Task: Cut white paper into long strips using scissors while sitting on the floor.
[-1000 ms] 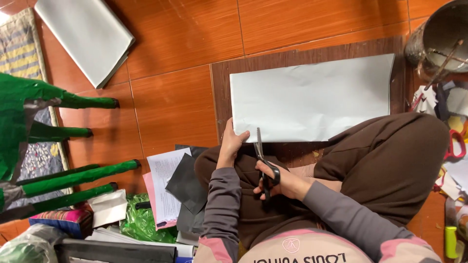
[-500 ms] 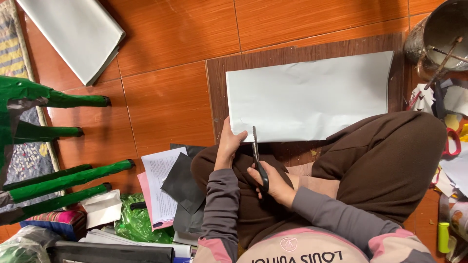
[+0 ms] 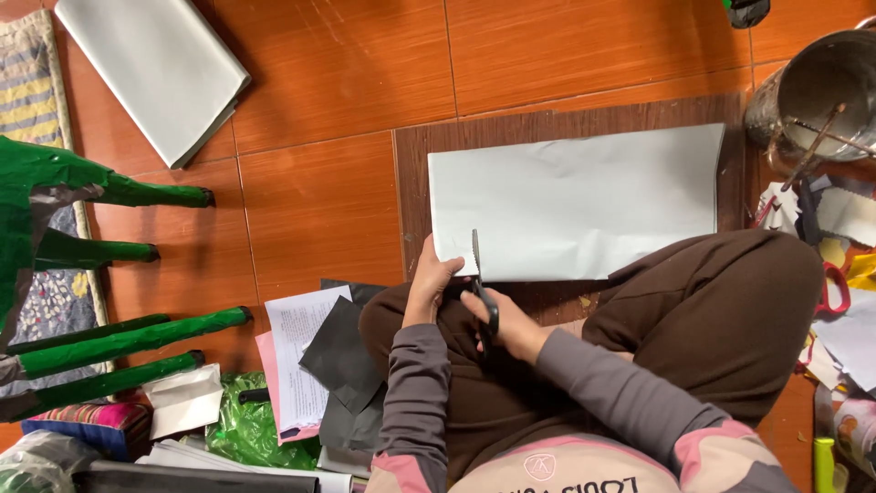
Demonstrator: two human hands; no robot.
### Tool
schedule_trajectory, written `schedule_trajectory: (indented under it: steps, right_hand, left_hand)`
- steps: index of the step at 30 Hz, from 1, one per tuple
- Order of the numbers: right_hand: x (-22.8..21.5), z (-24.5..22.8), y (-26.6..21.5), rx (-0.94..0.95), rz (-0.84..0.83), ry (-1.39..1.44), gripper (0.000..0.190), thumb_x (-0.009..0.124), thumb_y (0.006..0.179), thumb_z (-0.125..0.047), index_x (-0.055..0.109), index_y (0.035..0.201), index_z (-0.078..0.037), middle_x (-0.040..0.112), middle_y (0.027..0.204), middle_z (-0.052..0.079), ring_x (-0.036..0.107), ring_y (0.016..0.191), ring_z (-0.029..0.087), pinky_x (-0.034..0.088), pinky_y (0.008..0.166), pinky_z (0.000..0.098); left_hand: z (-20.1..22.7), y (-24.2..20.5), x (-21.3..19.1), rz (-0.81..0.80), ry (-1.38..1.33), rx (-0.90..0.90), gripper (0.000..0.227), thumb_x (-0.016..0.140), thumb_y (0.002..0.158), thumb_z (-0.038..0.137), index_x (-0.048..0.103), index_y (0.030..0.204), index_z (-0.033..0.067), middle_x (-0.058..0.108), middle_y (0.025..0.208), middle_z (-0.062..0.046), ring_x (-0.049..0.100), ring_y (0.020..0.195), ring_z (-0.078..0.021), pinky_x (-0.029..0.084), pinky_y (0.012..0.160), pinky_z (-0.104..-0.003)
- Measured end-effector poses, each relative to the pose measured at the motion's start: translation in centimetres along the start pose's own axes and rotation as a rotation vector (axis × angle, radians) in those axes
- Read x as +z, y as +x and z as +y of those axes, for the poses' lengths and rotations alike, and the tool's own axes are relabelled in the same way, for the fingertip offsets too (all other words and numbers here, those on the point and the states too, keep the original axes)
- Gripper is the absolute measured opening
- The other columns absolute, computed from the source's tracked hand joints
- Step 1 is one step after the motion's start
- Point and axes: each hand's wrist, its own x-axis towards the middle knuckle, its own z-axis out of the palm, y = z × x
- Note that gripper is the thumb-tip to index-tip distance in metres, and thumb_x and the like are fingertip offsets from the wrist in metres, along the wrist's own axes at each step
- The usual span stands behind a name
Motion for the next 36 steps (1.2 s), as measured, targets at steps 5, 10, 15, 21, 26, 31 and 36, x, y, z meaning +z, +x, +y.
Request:
schedule_trajectory:
  steps: [5,10,15,21,26,31,36]
  right_hand:
    - [0.8,1.7,0.7,-0.234,0.169,-0.155,0.040,0.070,0.089,-0.045,0.061,0.100,-0.008,0.056,0.071,0.002,0.055,0.054,0.012,0.049,0.041,0.0295]
    - [-0.9,0.3,0.8,-0.191,0.033,-0.012,0.040,0.072,0.091,-0.044,0.060,0.098,-0.006,0.056,0.071,0.005,0.061,0.056,0.015,0.052,0.050,0.0305]
    - [-0.1,-5.0,0.9,0.024,0.025,0.074,0.037,0.067,0.090,-0.045,0.056,0.100,-0.011,0.060,0.074,0.004,0.067,0.064,0.015,0.057,0.061,0.0326]
    - [-0.1,-0.5,4.8,-0.289,0.146,-0.085,0.042,0.072,0.093,-0.043,0.061,0.104,-0.004,0.053,0.070,0.003,0.055,0.056,0.014,0.047,0.044,0.0314]
    - [-0.4,-1.4,3.1,-0.283,0.129,-0.170,0.047,0.068,0.092,-0.044,0.066,0.116,-0.004,0.055,0.069,0.006,0.055,0.054,0.016,0.049,0.044,0.0318]
    - [-2.5,-5.8,4.4,-0.213,-0.024,-0.056,0.056,0.064,0.091,-0.052,0.060,0.122,-0.005,0.065,0.089,0.003,0.071,0.078,0.013,0.062,0.061,0.0332]
    - [-1.2,-4.5,7.9,-0.307,0.133,-0.129,0.059,0.067,0.090,-0.056,0.061,0.121,-0.006,0.064,0.090,0.001,0.061,0.072,0.010,0.054,0.053,0.0300]
  left_hand:
    - [-0.9,4.2,-1.1,0.055,0.228,0.176,0.080,0.073,0.078,-0.006,0.037,0.150,-0.0004,0.062,0.133,-0.024,0.067,0.115,-0.0314,0.055,0.095,-0.038]
    - [-1.2,6.3,-1.9,0.024,0.313,0.183,0.081,0.075,0.079,-0.001,0.038,0.152,0.0007,0.062,0.137,-0.020,0.064,0.119,-0.0285,0.053,0.099,-0.038]
    - [-2.3,6.4,-1.9,-0.011,0.321,0.273,0.080,0.074,0.080,-0.004,0.038,0.151,0.0023,0.060,0.138,-0.018,0.060,0.126,-0.0277,0.049,0.104,-0.037]
    - [-2.9,7.1,-1.8,-0.040,0.267,0.327,0.079,0.071,0.080,-0.005,0.039,0.152,0.0044,0.062,0.136,-0.017,0.060,0.124,-0.0277,0.049,0.104,-0.036]
    - [-1.8,6.4,-1.8,-0.043,0.259,0.270,0.077,0.070,0.084,-0.003,0.036,0.153,0.0046,0.061,0.137,-0.017,0.059,0.124,-0.0279,0.048,0.104,-0.036]
    - [-1.8,6.2,-1.7,-0.097,0.105,0.267,0.076,0.068,0.084,-0.005,0.036,0.153,0.0036,0.059,0.139,-0.018,0.059,0.125,-0.0271,0.049,0.104,-0.036]
    - [-2.8,7.2,-1.4,-0.102,0.065,0.278,0.075,0.064,0.084,-0.010,0.036,0.152,0.0031,0.059,0.136,-0.018,0.061,0.123,-0.0270,0.052,0.102,-0.037]
